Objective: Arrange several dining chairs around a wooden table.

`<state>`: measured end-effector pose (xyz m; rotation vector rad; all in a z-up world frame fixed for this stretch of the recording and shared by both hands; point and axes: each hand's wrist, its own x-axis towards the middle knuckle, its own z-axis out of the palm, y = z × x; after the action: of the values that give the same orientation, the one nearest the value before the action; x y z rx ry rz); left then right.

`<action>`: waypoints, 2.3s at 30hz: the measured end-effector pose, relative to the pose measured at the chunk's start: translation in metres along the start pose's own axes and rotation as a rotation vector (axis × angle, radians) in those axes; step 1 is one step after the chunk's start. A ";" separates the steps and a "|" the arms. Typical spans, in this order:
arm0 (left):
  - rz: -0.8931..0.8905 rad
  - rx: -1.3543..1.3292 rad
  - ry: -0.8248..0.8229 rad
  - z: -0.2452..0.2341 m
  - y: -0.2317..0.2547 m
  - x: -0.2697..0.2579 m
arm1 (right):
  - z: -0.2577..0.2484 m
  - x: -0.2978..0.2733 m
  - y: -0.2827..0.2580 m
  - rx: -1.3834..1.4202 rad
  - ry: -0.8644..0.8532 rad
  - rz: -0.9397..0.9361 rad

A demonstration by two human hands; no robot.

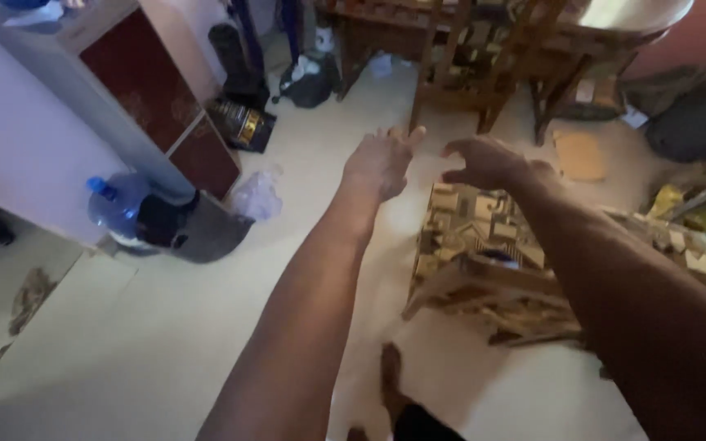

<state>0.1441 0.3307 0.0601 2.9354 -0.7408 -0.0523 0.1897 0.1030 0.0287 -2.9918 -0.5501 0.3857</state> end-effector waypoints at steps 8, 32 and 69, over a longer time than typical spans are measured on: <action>-0.076 0.024 0.006 0.052 -0.019 0.114 | -0.049 0.044 0.022 0.087 0.173 0.113; 0.223 -0.049 -0.037 -0.014 -0.094 0.278 | -0.069 0.183 0.143 0.039 0.565 0.226; 0.262 -0.123 -0.252 0.043 -0.195 0.572 | -0.034 0.450 0.260 0.228 0.225 0.345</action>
<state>0.7366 0.2249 -0.0084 2.7189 -1.1083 -0.4341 0.6939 0.0212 -0.0731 -2.8479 0.0304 0.1159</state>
